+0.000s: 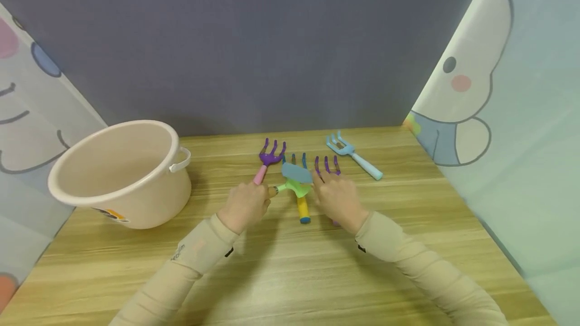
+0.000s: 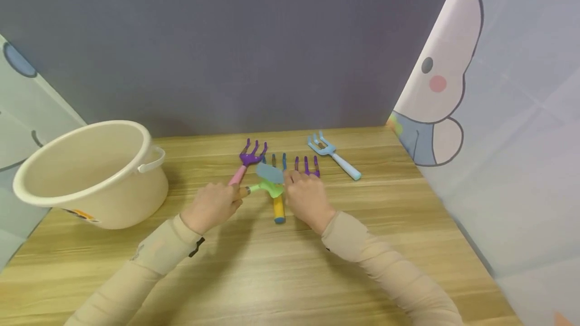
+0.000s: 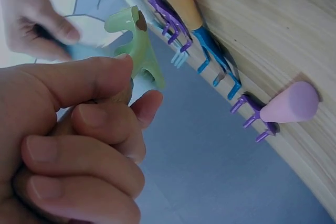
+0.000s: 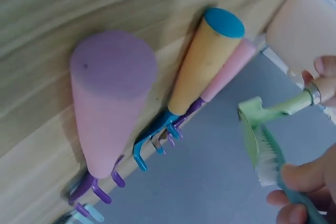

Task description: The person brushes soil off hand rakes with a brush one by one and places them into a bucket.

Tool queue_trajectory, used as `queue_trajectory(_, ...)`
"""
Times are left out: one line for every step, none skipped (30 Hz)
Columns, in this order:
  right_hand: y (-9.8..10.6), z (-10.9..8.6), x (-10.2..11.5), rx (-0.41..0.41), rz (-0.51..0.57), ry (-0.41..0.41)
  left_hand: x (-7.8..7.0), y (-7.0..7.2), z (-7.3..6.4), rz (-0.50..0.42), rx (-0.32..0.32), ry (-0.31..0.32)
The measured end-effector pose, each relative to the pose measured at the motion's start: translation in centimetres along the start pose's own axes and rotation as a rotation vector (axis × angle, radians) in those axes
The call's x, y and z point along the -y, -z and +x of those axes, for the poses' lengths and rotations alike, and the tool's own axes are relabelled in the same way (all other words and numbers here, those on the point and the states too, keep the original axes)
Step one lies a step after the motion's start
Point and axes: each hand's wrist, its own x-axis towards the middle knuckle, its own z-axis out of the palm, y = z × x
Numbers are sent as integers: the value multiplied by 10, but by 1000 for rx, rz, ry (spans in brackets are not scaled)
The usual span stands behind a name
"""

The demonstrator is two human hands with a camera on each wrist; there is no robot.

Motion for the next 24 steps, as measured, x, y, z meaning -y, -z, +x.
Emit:
queue_trajectory(-1, 0, 1, 7, -17, 16, -1, 0, 0, 2, -3, -3)
queue_trajectory(-1, -1, 2, 12, -38, 31, -1, 1, 0, 5, -5, -5)
queue_trajectory(-2, -1, 2, 13, -60, 45, -2, 1, 0, 6, 1, -3)
queue_trajectory(-3, -2, 2, 11, -86, 61, -3, 2, 0, 7, 5, -6)
queue_trajectory(-3, -2, 2, 7, -110, 77, -3, 1, 0, 8, 14, -5)
queue_trajectory(-4, -3, 3, 6, -135, 89, -4, 0, 0, 7, 23, -8)
queue_trajectory(-4, -3, 3, 4, -154, 97, -4, -1, 0, 17, 33, -6)
queue_trajectory(-4, -3, 3, 4, -166, 102, -5, -2, 1, 21, 39, -7)
queue_trajectory(-4, -3, 4, 5, -176, 101, -5, -3, 2, 26, 42, -7)
queue_trajectory(-4, -3, 4, 9, -177, 92, -5, -4, 2, 28, 40, -13)
queue_trajectory(-4, -3, 4, 15, -169, 76, -6, -5, 3, 29, 42, -11)
queue_trajectory(-4, -2, 4, 21, -161, 58, -6, -5, 4, 33, 37, -12)
queue_trajectory(-4, -2, 4, 20, -148, 37, -6, -5, 4, 36, 30, -10)
queue_trajectory(-4, -1, 3, 20, -137, 19, -6, -4, 5, 30, 18, -12)
queue_trajectory(-4, 0, 3, 19, -125, 0, -6, -4, 5, 26, 6, -12)
queue_trajectory(-4, 0, 2, 16, -114, -16, -7, -4, 5, 21, -3, -12)
queue_trajectory(-4, 1, 2, 11, -103, -28, -7, -4, 5, 18, -13, -11)
queue_trajectory(-5, 1, 1, 6, -96, -37, -7, -4, 5, 18, -24, -13)
queue_trajectory(-5, 2, 1, 1, -88, -46, -7, -4, 5, 17, -34, -16)
queue_trajectory(-5, 2, 1, 4, -82, -55, -7, -4, 5, 18, -45, -21)
queue_trajectory(-5, 2, 0, 6, -74, -68, -8, -4, 4, 19, -51, -24)
queue_trajectory(-5, 2, 0, 15, -66, -82, -8, -4, 4, 21, -58, -27)
queue_trajectory(-5, 2, -1, 34, -57, -101, -8, -4, 4, 23, -65, -30)
queue_trajectory(-4, 3, -1, 53, -44, -126, -9, -4, 4, 25, -71, -30)
